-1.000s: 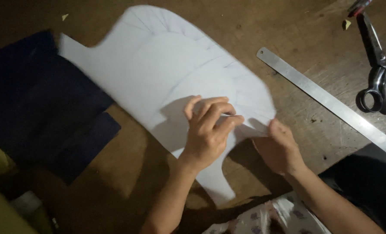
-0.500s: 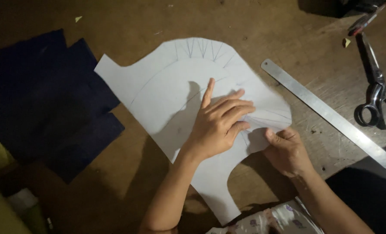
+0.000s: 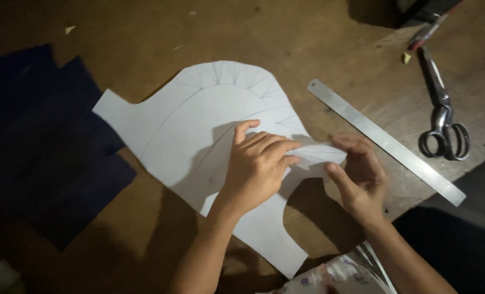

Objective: Folding and creasing a paper pattern to create pleats along a curved edge

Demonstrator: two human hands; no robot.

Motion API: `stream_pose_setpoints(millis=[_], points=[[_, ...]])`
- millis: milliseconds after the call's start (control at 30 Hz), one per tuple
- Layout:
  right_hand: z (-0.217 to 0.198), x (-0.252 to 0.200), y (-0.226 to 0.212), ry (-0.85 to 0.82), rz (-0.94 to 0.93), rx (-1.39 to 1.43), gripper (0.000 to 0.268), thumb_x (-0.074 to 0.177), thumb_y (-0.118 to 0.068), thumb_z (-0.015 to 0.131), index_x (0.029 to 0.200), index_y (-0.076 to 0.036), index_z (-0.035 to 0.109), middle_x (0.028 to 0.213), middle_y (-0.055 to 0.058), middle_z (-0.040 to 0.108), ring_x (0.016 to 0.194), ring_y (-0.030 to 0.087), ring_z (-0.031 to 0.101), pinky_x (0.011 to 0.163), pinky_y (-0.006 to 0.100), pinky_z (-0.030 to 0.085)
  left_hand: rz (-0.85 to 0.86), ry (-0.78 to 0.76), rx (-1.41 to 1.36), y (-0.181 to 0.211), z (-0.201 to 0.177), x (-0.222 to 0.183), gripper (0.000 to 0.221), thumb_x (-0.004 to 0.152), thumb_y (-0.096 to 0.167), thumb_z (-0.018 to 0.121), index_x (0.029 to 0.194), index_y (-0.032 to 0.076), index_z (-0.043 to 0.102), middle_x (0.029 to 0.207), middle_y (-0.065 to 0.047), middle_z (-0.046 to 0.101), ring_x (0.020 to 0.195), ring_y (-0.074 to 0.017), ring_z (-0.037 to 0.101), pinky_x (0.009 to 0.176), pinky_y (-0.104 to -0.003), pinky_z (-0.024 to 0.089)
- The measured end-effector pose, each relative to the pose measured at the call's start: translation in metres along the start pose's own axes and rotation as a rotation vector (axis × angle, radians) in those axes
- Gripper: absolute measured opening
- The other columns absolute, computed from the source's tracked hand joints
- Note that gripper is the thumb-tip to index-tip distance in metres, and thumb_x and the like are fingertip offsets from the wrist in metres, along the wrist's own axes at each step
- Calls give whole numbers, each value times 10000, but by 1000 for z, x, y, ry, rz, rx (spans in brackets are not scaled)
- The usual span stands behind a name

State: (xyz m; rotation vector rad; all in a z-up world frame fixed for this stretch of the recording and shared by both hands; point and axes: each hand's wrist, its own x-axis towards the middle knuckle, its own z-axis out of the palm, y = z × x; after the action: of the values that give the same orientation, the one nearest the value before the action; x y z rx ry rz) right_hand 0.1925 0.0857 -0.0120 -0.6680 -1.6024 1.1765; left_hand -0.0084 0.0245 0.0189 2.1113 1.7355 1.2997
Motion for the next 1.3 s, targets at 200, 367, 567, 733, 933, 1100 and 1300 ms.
stream_pose_setpoints(millis=[200,367,567,733,933,1100,1300], points=[[-8,-2,3,39,100,66,285,830,106,752,1051,151,579,1037,266,624,1123,412,644,1003,489,489,26,-24,-15,4,-4,4,194,878,161,815,1031,74,734,885,-60,739,861,-231,737,1134,-577,298],[-13,-6,7,71,161,142,267,798,126,762,1001,151,591,982,277,629,1059,409,669,938,466,506,25,-22,-50,10,-8,9,174,892,166,795,1016,63,731,885,-77,750,862,-245,748,1161,-624,262],[-12,-5,2,121,171,193,230,779,153,762,942,149,600,935,285,646,1018,410,686,898,441,515,42,-33,-77,14,-10,12,152,891,138,790,994,44,730,880,-95,761,868,-256,759,1182,-673,199],[-10,-5,-1,160,182,220,216,738,170,782,878,128,623,872,276,667,939,405,718,824,437,530,17,-54,-85,16,-11,14,142,877,137,801,973,51,742,882,-92,775,875,-255,768,1192,-701,164],[-13,-7,3,165,173,266,186,728,157,783,829,92,640,895,282,668,955,400,718,808,432,535,19,-46,-96,13,-7,10,150,857,114,826,966,57,741,894,-79,776,892,-246,766,1204,-695,138],[-12,-4,-14,141,232,249,166,751,97,775,842,11,666,951,204,688,973,317,713,871,374,567,-44,-43,-74,20,-10,10,169,842,125,843,962,86,730,922,-44,778,889,-218,762,1237,-647,126],[-9,-4,-23,101,257,211,147,825,15,754,922,-82,701,1039,118,704,1048,240,708,1039,361,590,-118,-1,-112,21,-4,2,309,773,146,910,959,83,672,1007,-12,790,1011,-238,772,1269,-624,126]])
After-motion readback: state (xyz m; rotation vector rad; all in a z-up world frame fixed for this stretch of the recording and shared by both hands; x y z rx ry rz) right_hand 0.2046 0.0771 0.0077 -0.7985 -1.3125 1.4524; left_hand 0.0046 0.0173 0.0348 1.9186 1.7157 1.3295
